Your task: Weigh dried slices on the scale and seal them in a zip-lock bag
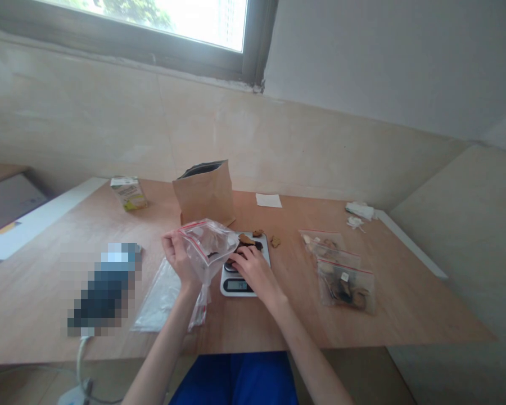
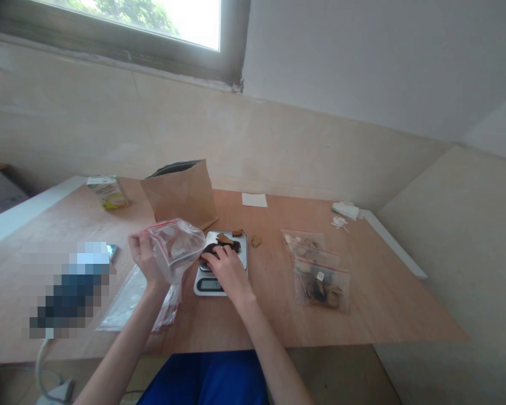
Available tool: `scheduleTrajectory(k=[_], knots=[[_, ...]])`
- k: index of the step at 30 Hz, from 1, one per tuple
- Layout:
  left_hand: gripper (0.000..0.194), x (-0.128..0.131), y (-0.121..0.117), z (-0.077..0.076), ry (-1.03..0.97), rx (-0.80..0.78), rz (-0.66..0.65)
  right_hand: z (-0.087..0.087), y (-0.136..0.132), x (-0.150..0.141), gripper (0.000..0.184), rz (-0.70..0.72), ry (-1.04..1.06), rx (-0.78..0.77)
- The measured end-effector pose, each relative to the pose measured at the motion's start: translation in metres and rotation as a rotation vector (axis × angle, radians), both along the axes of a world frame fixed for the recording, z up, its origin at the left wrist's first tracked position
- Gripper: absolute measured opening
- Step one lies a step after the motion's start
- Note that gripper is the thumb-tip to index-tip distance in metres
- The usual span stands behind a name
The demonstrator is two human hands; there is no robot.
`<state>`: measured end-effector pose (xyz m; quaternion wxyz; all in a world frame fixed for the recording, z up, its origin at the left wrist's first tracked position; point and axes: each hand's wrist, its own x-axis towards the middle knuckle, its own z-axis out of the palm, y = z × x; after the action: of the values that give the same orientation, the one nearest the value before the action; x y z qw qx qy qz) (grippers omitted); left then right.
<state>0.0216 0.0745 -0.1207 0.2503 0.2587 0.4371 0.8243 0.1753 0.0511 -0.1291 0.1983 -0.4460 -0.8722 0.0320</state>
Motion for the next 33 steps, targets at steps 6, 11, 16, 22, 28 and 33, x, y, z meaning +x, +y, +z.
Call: scheduleTrajectory(k=[6,11,16,22,28,33], knots=[[0.03,0.0,-0.007,0.005,-0.134,0.076,-0.084,-0.006,0.001,0.007,0.018,0.024,0.173,-0.027],[0.028,-0.002,-0.016,0.003,-0.128,0.159,-0.038,0.015,-0.009,0.012,0.011,-0.139,0.711,-0.151],[0.025,0.003,-0.021,0.001,-0.063,0.164,0.013,0.058,-0.018,0.013,0.019,-0.19,1.169,-0.429],[0.027,0.014,-0.026,0.0,0.012,0.134,-0.007,0.083,-0.019,0.001,0.022,0.035,1.11,-0.858],[0.022,0.025,-0.034,0.005,-0.068,0.067,-0.075,0.087,-0.015,-0.012,0.007,-0.014,0.651,-0.487],[0.023,0.031,-0.036,0.012,-0.103,0.069,-0.035,0.092,-0.015,-0.015,0.006,0.023,0.446,-0.262]])
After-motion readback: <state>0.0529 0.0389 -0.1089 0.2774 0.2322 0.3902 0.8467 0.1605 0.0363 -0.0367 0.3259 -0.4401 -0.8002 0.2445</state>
